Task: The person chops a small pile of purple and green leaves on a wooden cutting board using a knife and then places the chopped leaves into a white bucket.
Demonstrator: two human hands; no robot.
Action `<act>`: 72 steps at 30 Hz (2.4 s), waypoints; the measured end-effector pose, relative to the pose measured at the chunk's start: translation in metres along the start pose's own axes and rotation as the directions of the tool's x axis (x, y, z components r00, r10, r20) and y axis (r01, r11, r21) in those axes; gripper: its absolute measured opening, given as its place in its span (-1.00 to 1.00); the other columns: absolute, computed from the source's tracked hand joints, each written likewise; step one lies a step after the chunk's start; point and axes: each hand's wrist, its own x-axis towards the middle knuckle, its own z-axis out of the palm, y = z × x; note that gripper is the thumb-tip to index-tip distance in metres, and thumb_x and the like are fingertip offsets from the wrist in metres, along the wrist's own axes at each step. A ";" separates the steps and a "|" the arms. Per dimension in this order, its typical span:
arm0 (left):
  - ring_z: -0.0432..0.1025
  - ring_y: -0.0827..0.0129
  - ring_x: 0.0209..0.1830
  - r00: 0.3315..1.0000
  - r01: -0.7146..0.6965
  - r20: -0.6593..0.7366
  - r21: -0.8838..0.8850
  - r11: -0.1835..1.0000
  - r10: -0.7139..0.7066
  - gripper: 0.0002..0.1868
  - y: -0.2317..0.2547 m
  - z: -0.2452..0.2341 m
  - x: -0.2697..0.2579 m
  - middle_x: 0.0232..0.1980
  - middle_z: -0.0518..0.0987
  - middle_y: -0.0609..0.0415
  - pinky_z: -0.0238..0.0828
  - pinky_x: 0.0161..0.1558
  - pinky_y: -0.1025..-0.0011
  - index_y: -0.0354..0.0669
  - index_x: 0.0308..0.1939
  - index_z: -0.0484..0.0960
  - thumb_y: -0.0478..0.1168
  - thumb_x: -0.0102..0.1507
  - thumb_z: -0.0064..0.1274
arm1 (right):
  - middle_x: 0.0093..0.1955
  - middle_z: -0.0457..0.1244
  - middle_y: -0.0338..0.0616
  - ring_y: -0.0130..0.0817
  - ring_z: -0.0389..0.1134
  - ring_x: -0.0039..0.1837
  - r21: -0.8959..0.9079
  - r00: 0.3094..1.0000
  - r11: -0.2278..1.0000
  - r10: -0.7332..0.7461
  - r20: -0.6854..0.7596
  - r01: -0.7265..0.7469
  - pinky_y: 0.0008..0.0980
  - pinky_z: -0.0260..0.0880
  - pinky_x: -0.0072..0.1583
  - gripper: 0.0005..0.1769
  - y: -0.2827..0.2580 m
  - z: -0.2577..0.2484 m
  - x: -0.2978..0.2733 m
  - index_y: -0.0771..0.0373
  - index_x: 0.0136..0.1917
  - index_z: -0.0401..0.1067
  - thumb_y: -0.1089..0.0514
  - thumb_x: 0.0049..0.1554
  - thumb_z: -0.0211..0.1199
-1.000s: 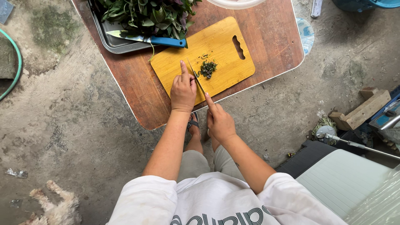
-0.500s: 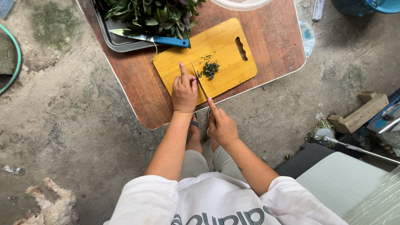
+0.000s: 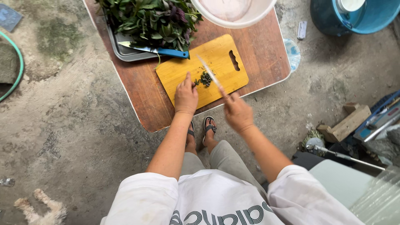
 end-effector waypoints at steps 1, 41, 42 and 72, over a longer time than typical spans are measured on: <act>0.43 0.18 0.11 1.000 0.006 0.009 -0.020 1.000 -0.005 -0.29 0.003 -0.003 0.000 0.01 0.58 0.05 0.36 0.22 0.27 -0.22 0.48 0.21 -0.24 0.27 0.10 | -0.09 0.20 -0.17 -0.19 0.30 -0.17 -0.034 0.999 0.999 -0.019 -0.027 0.018 -0.17 0.33 -0.26 -0.27 0.010 -0.003 0.008 -0.20 0.62 0.08 0.13 0.23 0.15; 0.57 0.14 -0.29 0.951 0.123 -0.215 -0.388 0.913 -0.220 -0.71 0.104 -0.012 0.034 -0.18 0.60 -0.07 0.52 -0.20 0.28 -0.21 -0.09 0.68 -0.34 0.10 0.26 | 0.11 0.40 -0.11 -0.40 0.42 0.15 0.913 0.910 0.194 -0.147 0.388 -0.358 -0.41 0.43 0.25 -0.64 0.057 0.027 0.162 0.37 0.21 0.48 0.42 0.12 0.24; 0.57 0.17 -0.30 0.951 0.058 -0.257 -0.399 0.915 -0.172 -0.72 0.110 -0.019 0.047 -0.21 0.61 -0.06 0.52 -0.22 0.30 -0.21 -0.12 0.69 -0.32 0.10 0.30 | 0.11 0.41 -0.09 -0.40 0.42 0.15 0.922 0.914 0.127 -0.137 0.383 -0.367 -0.40 0.43 0.26 -0.65 0.063 0.018 0.173 0.37 0.21 0.48 0.41 0.13 0.25; 0.32 0.11 0.13 0.788 0.001 -0.615 -0.010 1.000 -0.007 -0.57 0.084 -0.089 0.141 0.11 0.46 0.08 0.29 0.22 0.18 -0.04 0.12 0.61 -0.29 0.16 0.24 | -0.04 0.38 -0.07 -0.26 0.45 -0.09 0.652 0.956 0.702 -0.258 -0.142 0.286 -0.36 0.47 -0.01 -0.72 0.030 -0.043 0.284 0.20 0.14 0.54 0.36 0.15 0.30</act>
